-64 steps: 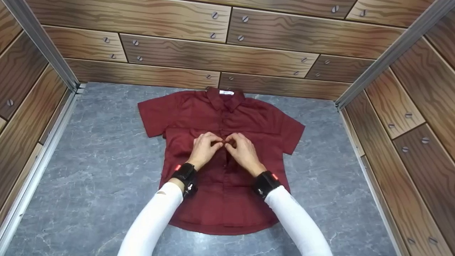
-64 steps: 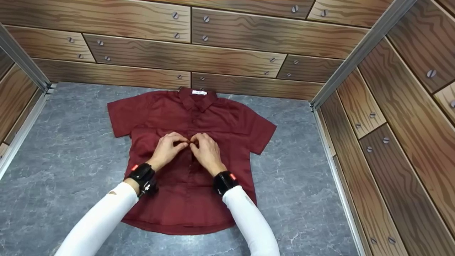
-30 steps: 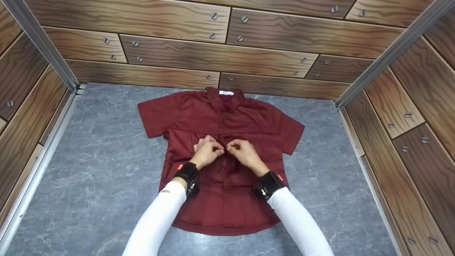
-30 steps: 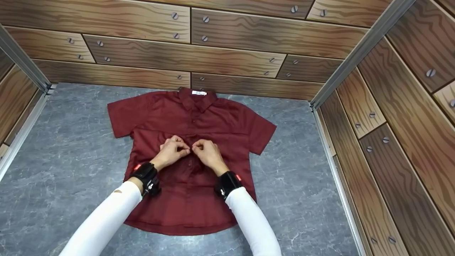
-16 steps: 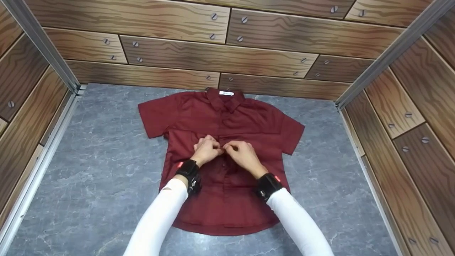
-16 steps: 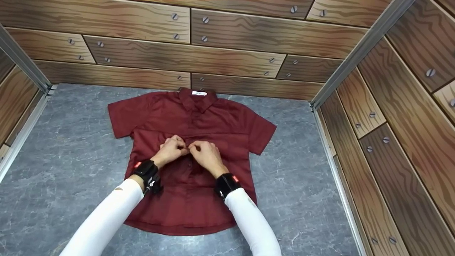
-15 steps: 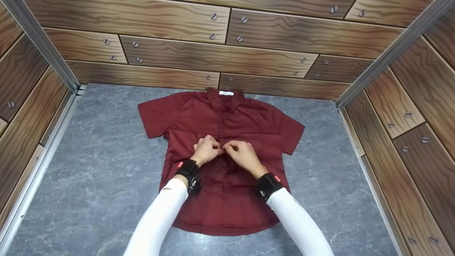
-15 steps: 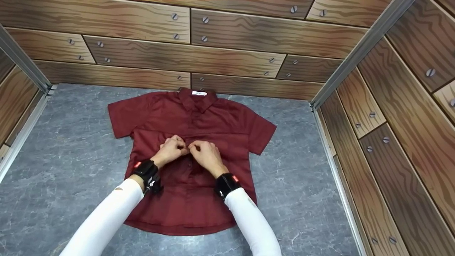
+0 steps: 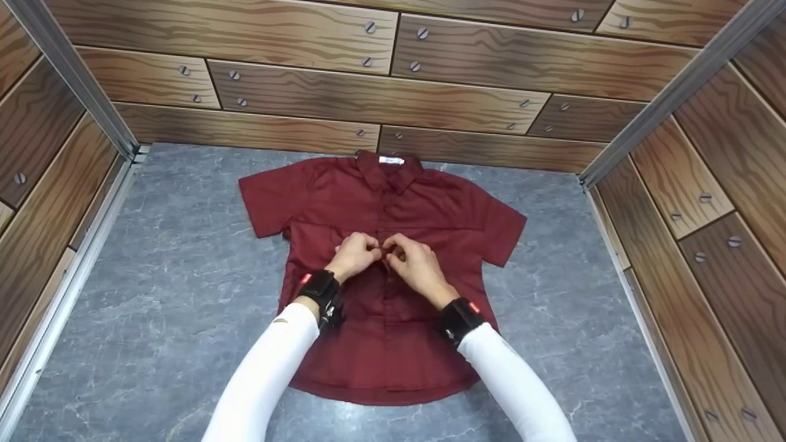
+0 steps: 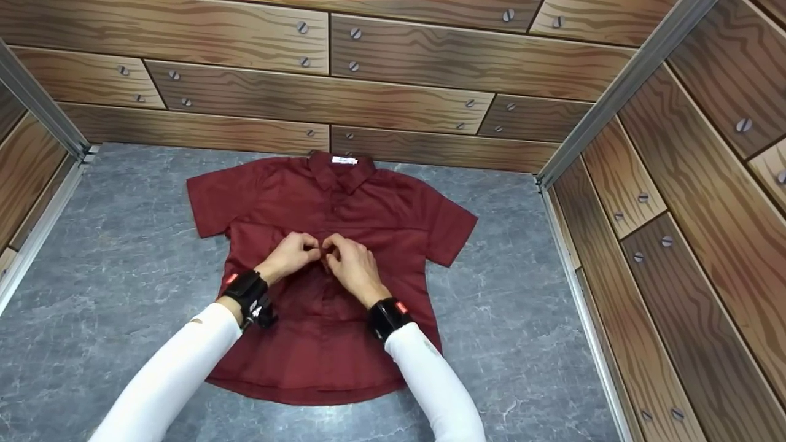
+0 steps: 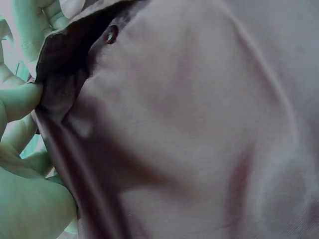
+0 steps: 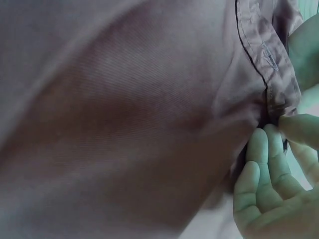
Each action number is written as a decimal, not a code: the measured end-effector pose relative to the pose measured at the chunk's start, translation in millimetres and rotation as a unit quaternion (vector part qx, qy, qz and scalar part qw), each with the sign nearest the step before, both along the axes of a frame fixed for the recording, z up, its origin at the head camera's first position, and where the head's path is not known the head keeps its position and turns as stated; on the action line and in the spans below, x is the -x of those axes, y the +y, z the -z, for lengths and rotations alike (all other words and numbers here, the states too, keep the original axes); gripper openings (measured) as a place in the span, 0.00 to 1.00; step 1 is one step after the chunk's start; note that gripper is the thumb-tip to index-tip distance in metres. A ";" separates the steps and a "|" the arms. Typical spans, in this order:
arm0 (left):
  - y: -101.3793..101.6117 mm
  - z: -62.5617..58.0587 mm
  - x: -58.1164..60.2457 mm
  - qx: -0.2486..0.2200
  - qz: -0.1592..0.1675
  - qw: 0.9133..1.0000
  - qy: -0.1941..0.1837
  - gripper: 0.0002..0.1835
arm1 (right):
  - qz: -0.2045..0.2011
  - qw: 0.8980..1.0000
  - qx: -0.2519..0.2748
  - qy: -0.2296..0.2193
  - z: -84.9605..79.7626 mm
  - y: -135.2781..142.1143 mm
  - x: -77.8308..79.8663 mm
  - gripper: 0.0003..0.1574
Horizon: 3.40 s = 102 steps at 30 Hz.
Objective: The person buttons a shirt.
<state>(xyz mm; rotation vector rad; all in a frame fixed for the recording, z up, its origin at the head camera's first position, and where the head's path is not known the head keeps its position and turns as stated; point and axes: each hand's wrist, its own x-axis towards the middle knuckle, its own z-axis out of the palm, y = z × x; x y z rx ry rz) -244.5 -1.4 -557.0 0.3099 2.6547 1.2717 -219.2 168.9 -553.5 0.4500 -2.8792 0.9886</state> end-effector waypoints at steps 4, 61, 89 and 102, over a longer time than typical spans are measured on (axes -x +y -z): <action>-1.3 -0.4 0.6 -0.024 0.008 1.000 -0.009 0.14 | 0.002 1.000 0.002 0.012 0.5 0.1 -0.7 0.14; -1.9 2.1 -4.0 -0.050 -0.018 0.998 0.029 0.09 | 0.048 0.998 0.029 -0.017 -0.6 13.9 6.1 0.05; -1.3 0.8 -3.2 -0.096 -0.034 0.994 0.035 0.09 | 0.056 0.995 0.057 -0.057 -8.4 12.0 7.4 0.06; -3.9 4.8 -3.4 -0.092 0.037 0.995 0.009 0.08 | 0.060 0.996 0.041 -0.054 -10.7 10.6 8.0 0.05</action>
